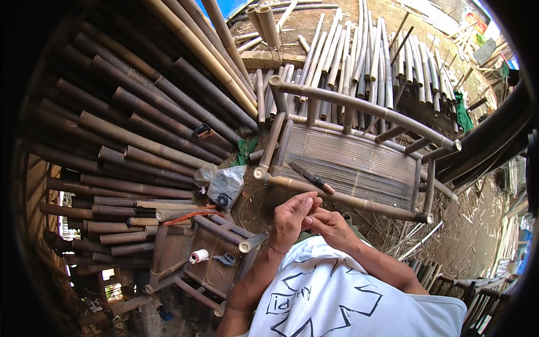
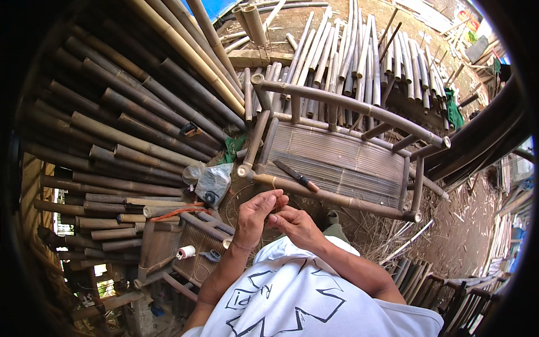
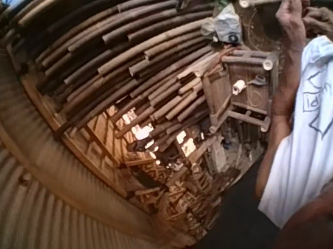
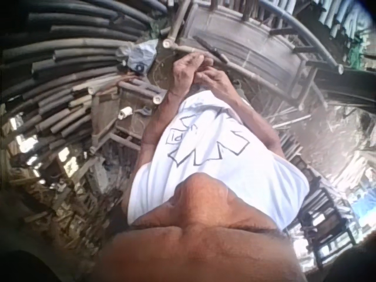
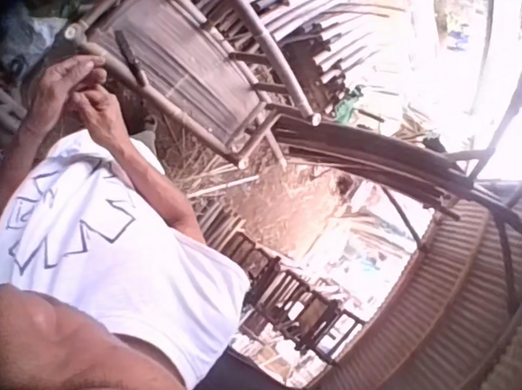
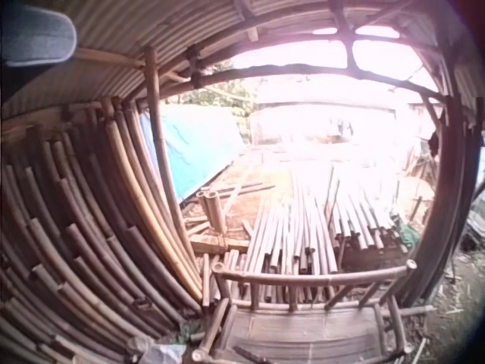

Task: The person shaves a thin bamboo strip using a blade, weaves it through the base of a bamboo chair, and secures the joints by tying them with cord.

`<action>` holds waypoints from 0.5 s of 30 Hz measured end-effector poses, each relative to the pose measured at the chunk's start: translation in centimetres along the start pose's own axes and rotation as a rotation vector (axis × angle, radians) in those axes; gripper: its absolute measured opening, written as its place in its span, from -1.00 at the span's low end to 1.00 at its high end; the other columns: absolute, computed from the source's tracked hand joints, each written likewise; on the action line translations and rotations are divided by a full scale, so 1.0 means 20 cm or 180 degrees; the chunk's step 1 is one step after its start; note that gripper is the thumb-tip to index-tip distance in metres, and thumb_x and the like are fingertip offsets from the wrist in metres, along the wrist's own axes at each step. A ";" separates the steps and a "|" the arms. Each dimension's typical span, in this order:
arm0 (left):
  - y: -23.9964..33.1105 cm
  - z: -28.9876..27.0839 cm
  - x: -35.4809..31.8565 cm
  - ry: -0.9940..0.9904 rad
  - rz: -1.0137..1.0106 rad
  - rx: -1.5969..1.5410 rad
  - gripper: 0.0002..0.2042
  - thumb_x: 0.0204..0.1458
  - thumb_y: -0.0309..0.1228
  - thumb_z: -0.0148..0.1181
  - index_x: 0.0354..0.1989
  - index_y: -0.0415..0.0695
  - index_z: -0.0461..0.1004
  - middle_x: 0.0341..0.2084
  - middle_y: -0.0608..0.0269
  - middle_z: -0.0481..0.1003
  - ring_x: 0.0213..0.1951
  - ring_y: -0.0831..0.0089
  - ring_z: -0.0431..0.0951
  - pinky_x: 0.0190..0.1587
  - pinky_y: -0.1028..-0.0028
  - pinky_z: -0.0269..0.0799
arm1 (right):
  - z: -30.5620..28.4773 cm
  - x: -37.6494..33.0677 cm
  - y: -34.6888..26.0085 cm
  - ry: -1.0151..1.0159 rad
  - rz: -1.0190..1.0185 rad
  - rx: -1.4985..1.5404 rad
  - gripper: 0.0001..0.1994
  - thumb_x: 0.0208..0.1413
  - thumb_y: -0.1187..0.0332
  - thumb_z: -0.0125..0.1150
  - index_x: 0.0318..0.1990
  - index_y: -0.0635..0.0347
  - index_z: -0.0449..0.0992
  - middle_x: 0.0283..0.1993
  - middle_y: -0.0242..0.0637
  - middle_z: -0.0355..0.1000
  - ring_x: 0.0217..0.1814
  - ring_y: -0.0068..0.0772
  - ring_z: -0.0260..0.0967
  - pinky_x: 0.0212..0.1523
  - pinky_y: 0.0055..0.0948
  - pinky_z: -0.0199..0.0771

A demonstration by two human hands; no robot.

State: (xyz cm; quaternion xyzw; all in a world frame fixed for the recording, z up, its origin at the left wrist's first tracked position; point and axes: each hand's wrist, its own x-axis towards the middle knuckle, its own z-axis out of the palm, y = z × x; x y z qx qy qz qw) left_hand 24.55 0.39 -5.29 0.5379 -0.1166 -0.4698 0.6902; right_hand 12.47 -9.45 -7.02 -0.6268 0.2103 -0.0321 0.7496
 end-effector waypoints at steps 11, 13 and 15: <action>-0.03 0.06 0.02 -0.0016 -0.0098 -0.0580 -0.75 0.25 -0.33 0.12 -0.06 -0.27 0.51 -0.35 0.15 0.62 -0.31 0.41 0.66 -0.24 0.50 0.62 | 0.00 -0.10 0.00 -0.0064 -0.0087 -0.1041 -0.65 0.31 0.15 0.09 -0.13 0.30 0.60 -0.18 -0.21 0.44 -0.20 -0.32 0.43 -0.19 -0.38 0.44; -0.02 0.05 0.02 0.0011 -0.0030 -0.0677 -0.74 0.25 -0.33 0.12 -0.06 -0.27 0.51 -0.35 0.14 0.62 -0.30 0.40 0.66 -0.23 0.49 0.63 | -0.01 -0.11 0.03 -0.0106 -0.0249 -0.1174 -0.65 0.32 0.14 0.06 -0.11 0.28 0.60 -0.17 -0.20 0.45 -0.20 -0.28 0.44 -0.19 -0.36 0.45; 0.02 0.05 0.02 0.0073 0.0048 -0.0569 -0.73 0.26 -0.31 0.11 -0.05 -0.27 0.51 -0.35 0.14 0.62 -0.29 0.40 0.67 -0.24 0.48 0.63 | -0.01 -0.11 0.04 -0.0241 -0.0260 -0.1279 -0.64 0.34 0.14 0.03 -0.06 0.26 0.60 -0.14 -0.18 0.46 -0.18 -0.23 0.47 -0.18 -0.34 0.49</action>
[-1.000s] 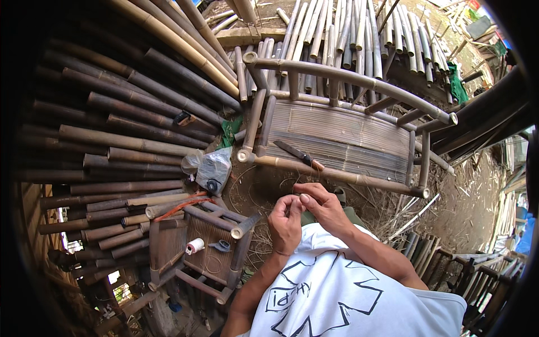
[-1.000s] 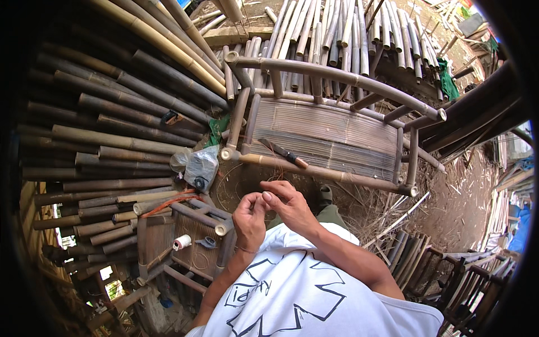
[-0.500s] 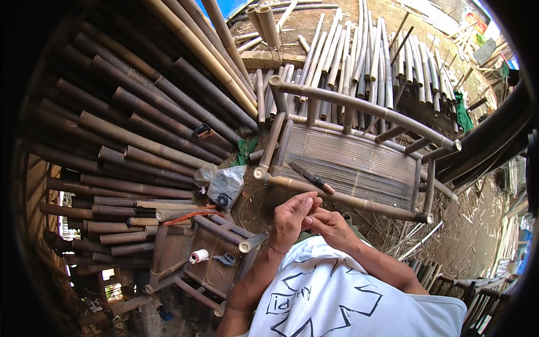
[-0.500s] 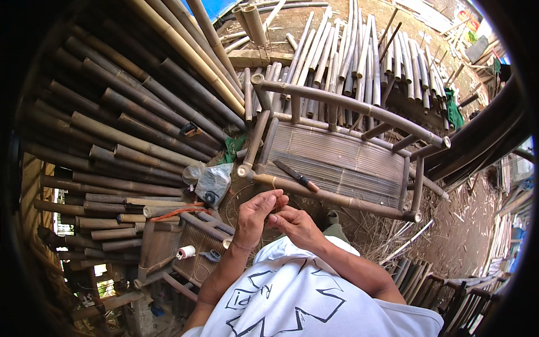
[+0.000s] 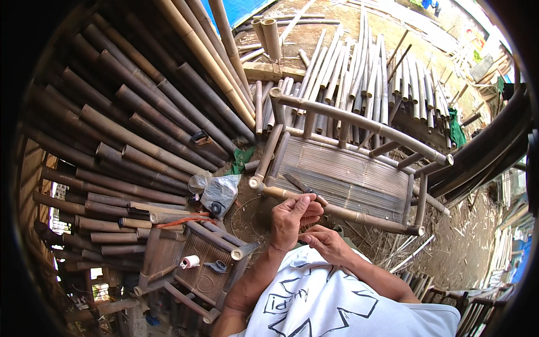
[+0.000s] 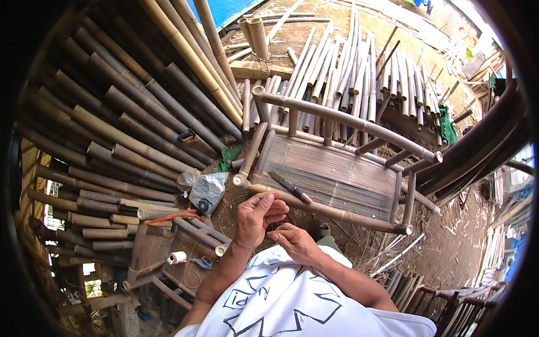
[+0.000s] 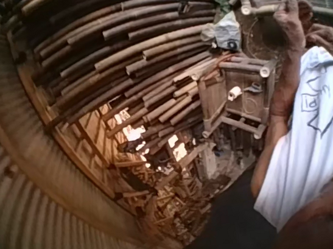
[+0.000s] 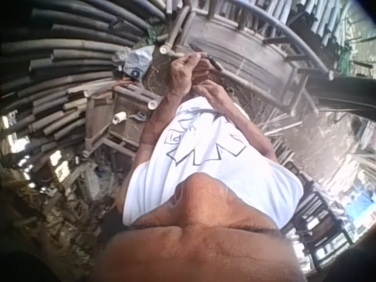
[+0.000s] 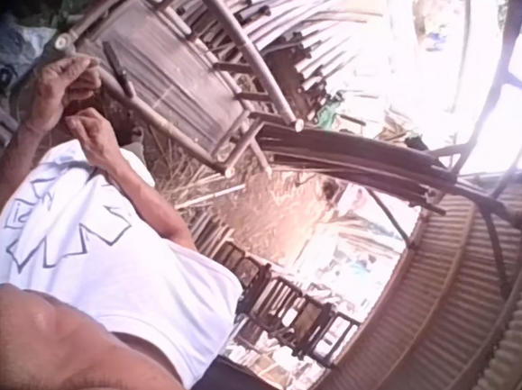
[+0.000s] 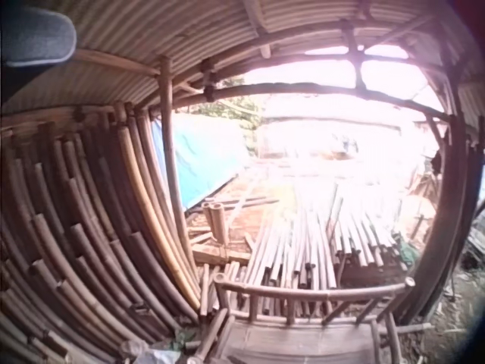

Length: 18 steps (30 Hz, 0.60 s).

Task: The person shaves a thin bamboo strip using a blade, weaves it through the base of a bamboo chair, and secures the joints by tying them with cord.

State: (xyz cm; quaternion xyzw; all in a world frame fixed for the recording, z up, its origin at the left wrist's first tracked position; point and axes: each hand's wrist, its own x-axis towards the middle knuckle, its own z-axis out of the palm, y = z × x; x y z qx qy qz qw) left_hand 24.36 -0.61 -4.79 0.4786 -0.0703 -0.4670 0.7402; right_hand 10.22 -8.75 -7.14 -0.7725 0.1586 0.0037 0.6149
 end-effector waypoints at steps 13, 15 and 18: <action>0.14 0.03 0.01 0.0039 0.0402 0.0321 -0.72 0.26 -0.28 0.10 -0.06 -0.26 0.52 -0.35 0.13 0.63 -0.30 0.41 0.67 -0.28 0.50 0.65 | 0.04 -0.05 0.00 -0.0126 0.0045 -0.0125 -0.62 0.34 0.13 0.02 -0.05 0.28 0.60 -0.12 -0.12 0.49 -0.14 -0.18 0.51 -0.13 -0.31 0.52; 0.15 0.03 0.01 0.0028 0.0430 0.0338 -0.72 0.26 -0.28 0.10 -0.06 -0.26 0.52 -0.35 0.13 0.63 -0.30 0.41 0.67 -0.29 0.50 0.65 | 0.04 -0.06 0.01 -0.0124 0.0050 -0.0160 -0.62 0.34 0.13 0.02 -0.06 0.28 0.60 -0.12 -0.12 0.49 -0.15 -0.17 0.51 -0.14 -0.31 0.52; 0.16 0.03 0.01 -0.0007 0.0477 0.0345 -0.72 0.26 -0.29 0.11 -0.06 -0.26 0.52 -0.35 0.13 0.63 -0.30 0.42 0.67 -0.30 0.51 0.64 | 0.05 -0.07 0.03 -0.0097 -0.0019 -0.0239 -0.62 0.33 0.13 0.03 -0.06 0.29 0.60 -0.14 -0.11 0.49 -0.16 -0.16 0.51 -0.15 -0.31 0.52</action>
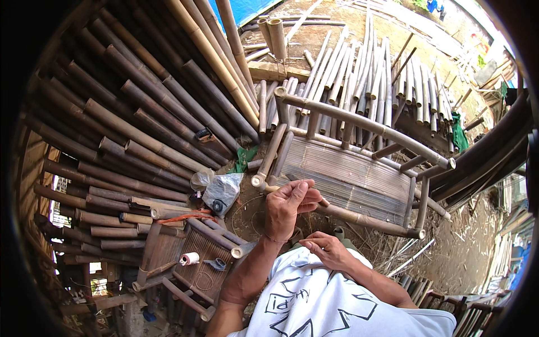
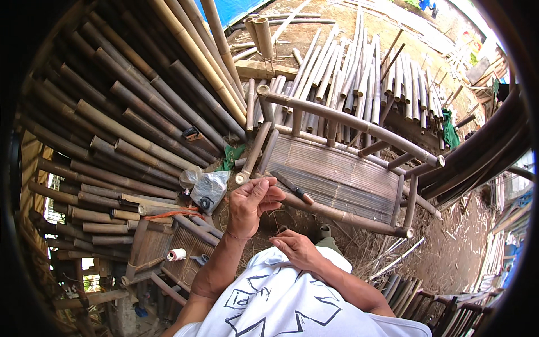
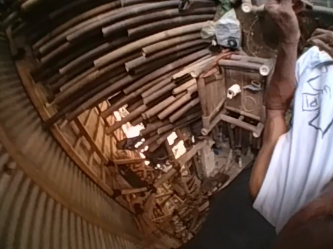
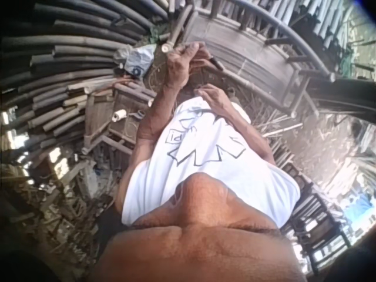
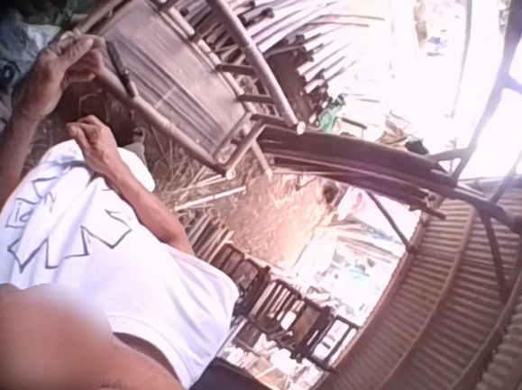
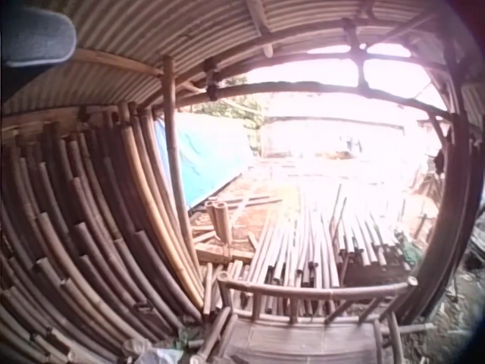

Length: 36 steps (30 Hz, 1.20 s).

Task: The person shaves a thin bamboo strip using a blade, weaves it through the base of a bamboo chair, and secures the joints by tying them with cord.

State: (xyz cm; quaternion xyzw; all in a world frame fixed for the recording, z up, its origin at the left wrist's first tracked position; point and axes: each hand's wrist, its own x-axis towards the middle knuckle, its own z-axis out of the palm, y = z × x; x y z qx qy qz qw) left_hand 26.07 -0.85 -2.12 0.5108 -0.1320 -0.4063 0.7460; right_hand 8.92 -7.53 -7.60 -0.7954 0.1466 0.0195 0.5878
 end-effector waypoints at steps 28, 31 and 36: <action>-0.66 0.31 0.41 -0.0453 -0.1136 0.1380 -0.82 0.15 -0.40 0.24 -0.21 -0.26 0.61 -0.46 0.43 0.51 -0.43 0.75 0.37 -0.40 0.68 0.29 | -0.72 0.16 0.64 0.2026 0.0010 0.1343 -0.83 0.16 0.31 0.30 -0.28 0.25 0.66 -0.52 -0.36 0.44 -0.45 -0.62 0.35 -0.30 -0.51 0.43; -1.07 0.27 0.75 -0.0607 -0.1413 0.1659 -0.81 0.15 -0.35 0.23 -0.22 -0.23 0.62 -0.48 0.42 0.51 -0.53 0.77 0.33 -0.52 0.68 0.22 | -0.81 0.31 1.14 0.2002 0.0396 0.1978 -0.77 0.16 0.27 0.32 -0.30 0.30 0.64 -0.54 -0.40 0.41 -0.45 -0.67 0.31 -0.38 -0.51 0.36; -1.95 0.21 1.51 -0.0578 -0.1557 0.1412 -0.81 0.13 -0.36 0.23 -0.26 -0.26 0.60 -0.60 0.42 0.45 -0.66 0.72 0.28 -0.63 0.64 0.20 | -1.13 0.65 2.14 0.2217 0.0800 0.1877 -0.63 0.19 0.09 0.26 -0.25 0.30 0.62 -0.51 -0.44 0.40 -0.45 -0.68 0.27 -0.43 -0.53 0.30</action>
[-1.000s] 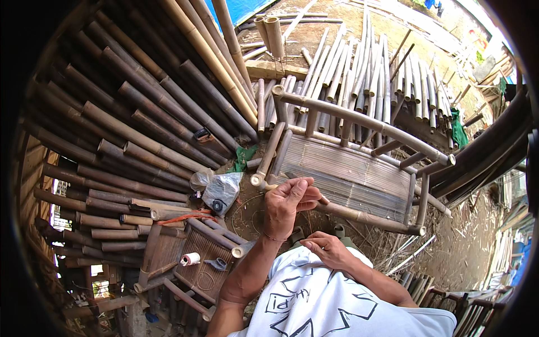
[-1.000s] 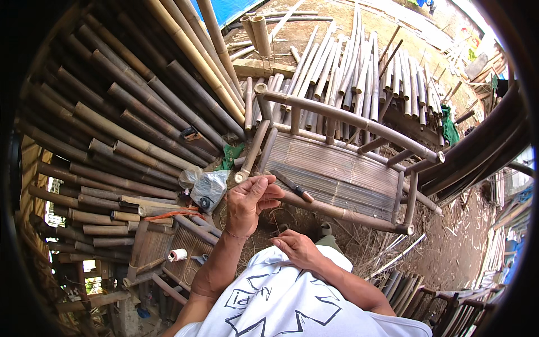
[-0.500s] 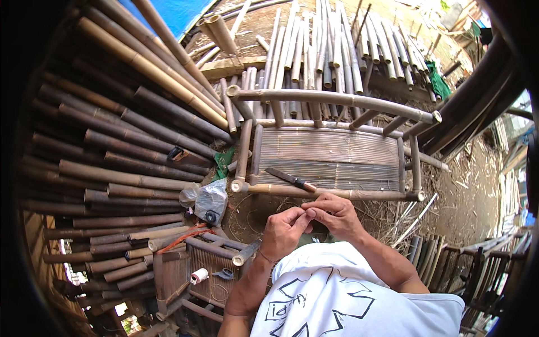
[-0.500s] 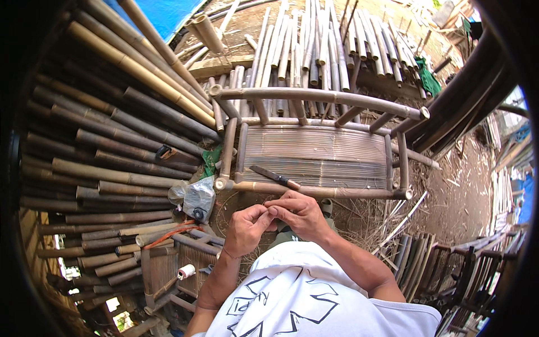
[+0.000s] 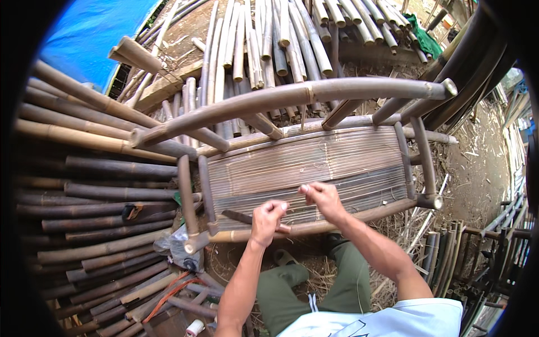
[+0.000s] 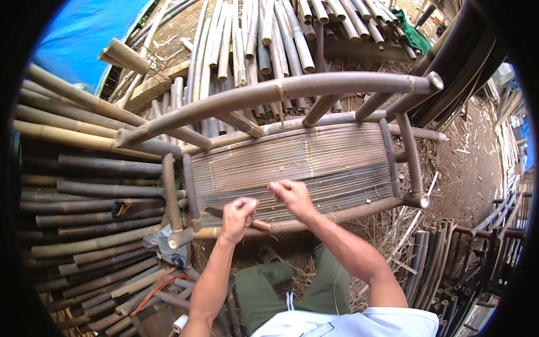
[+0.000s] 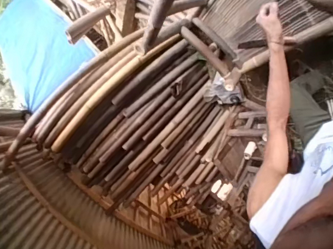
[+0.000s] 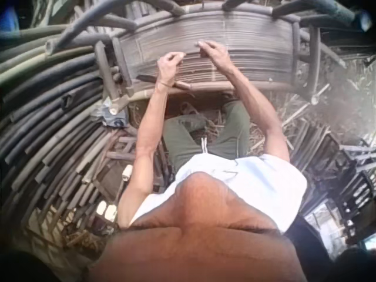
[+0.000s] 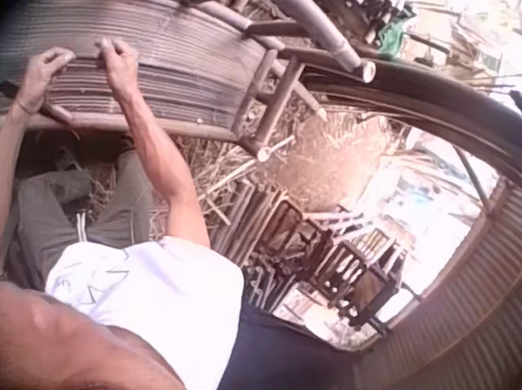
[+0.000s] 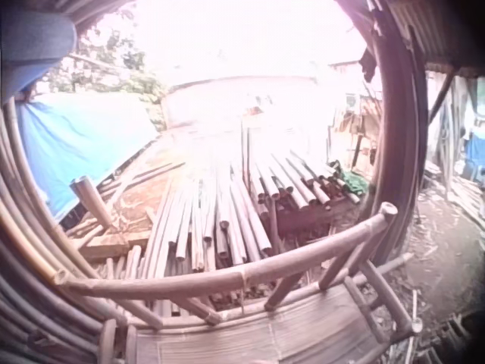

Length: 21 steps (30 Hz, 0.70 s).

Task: The person shaves a thin bamboo strip using a blade, weaves it through the base of a bamboo chair, and secures the joints by tying them with cord.

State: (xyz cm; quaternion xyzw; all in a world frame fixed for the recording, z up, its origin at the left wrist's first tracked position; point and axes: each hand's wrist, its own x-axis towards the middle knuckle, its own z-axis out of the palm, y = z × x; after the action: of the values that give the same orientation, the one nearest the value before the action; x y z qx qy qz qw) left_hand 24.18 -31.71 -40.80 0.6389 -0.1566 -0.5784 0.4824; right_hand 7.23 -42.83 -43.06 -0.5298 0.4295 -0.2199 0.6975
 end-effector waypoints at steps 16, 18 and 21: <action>-0.42 0.32 2.23 0.1506 0.2327 0.2268 -0.77 0.04 -0.19 0.16 -0.32 -0.03 0.65 -0.40 0.01 0.61 -0.27 0.03 0.62 -0.19 0.18 0.51 | -0.63 1.79 0.80 0.0431 -0.2451 -0.2796 -0.37 0.04 0.60 -0.02 0.35 0.02 0.21 0.41 0.04 0.08 0.31 0.11 0.22 0.27 -0.16 0.33; -0.37 0.30 2.24 0.1230 0.2109 0.2705 -0.78 0.03 -0.19 0.19 -0.28 0.03 0.67 -0.35 0.04 0.62 -0.23 0.09 0.63 -0.12 0.22 0.52 | -0.60 1.87 0.76 -0.0045 -0.2257 -0.3030 -0.56 0.06 0.49 0.10 0.14 0.02 0.46 0.22 -0.04 0.35 0.23 0.01 0.33 0.18 -0.19 0.40; -0.34 0.29 2.22 0.0993 0.1959 0.2990 -0.79 0.02 -0.19 0.20 -0.27 0.03 0.67 -0.33 0.03 0.62 -0.21 0.11 0.63 -0.09 0.25 0.51 | -0.60 1.86 0.78 0.0265 -0.1825 -0.3047 -0.81 0.07 0.39 0.16 -0.17 0.04 0.63 -0.09 -0.12 0.53 0.07 -0.04 0.42 0.01 -0.19 0.47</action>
State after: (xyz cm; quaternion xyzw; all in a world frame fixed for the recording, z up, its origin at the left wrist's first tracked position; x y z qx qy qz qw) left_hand 29.11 -64.52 -71.49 0.7872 -0.5019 -0.1792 0.3104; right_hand 14.89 -72.40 -72.01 -0.8739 0.3472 -0.2019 0.2738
